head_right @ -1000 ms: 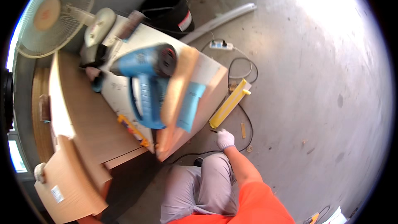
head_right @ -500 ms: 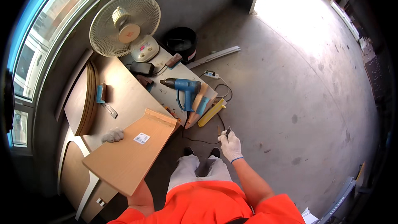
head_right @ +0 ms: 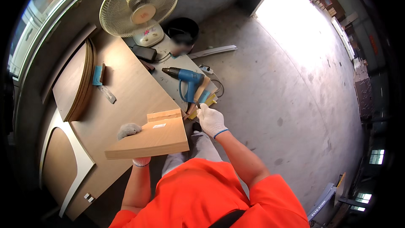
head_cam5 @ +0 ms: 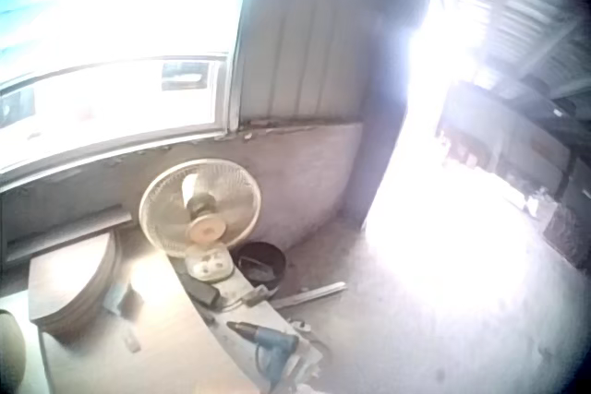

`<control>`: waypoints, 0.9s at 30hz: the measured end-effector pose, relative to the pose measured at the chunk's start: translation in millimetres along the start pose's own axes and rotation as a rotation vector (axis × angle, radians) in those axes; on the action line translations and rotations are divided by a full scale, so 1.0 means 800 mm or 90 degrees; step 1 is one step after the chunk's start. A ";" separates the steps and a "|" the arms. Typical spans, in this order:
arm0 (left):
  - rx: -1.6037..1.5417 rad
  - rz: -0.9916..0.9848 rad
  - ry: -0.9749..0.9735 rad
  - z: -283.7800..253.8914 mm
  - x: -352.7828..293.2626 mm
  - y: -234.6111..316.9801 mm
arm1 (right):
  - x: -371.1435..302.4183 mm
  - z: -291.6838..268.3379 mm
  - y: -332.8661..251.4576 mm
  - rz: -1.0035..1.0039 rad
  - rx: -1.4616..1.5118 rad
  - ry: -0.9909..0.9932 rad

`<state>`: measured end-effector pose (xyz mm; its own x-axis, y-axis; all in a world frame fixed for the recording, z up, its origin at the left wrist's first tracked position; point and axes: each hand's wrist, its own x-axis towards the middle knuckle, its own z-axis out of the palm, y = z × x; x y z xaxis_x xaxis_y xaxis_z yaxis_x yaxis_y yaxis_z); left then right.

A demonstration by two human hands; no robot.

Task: The person uses a heat gun to warm a rectangular wooden board, then smooths the surface with a scraper and sanding block. They trim the edges with a utility knife and sand the corners. Finally, the person carries the finished board across the workshop and places it on a stack of similar boards.

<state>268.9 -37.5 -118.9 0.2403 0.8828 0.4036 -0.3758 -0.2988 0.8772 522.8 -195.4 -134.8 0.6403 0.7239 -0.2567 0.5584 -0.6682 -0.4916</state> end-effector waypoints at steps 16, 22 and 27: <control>0.361 -0.197 -0.390 -0.034 0.010 -0.036 | 0.123 0.064 0.006 -0.339 0.194 0.033; 0.412 -0.136 -0.434 -0.030 0.003 -0.088 | 0.137 0.064 0.013 -0.395 0.182 0.020; 0.441 -0.074 -0.448 -0.024 0.009 -0.104 | 0.149 0.064 0.008 -0.453 0.172 0.034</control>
<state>284.6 0.3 -193.8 0.8027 0.5713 0.1712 0.2359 -0.5677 0.7887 575.7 -105.0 -211.0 0.2026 0.9507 0.2350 0.7018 0.0264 -0.7119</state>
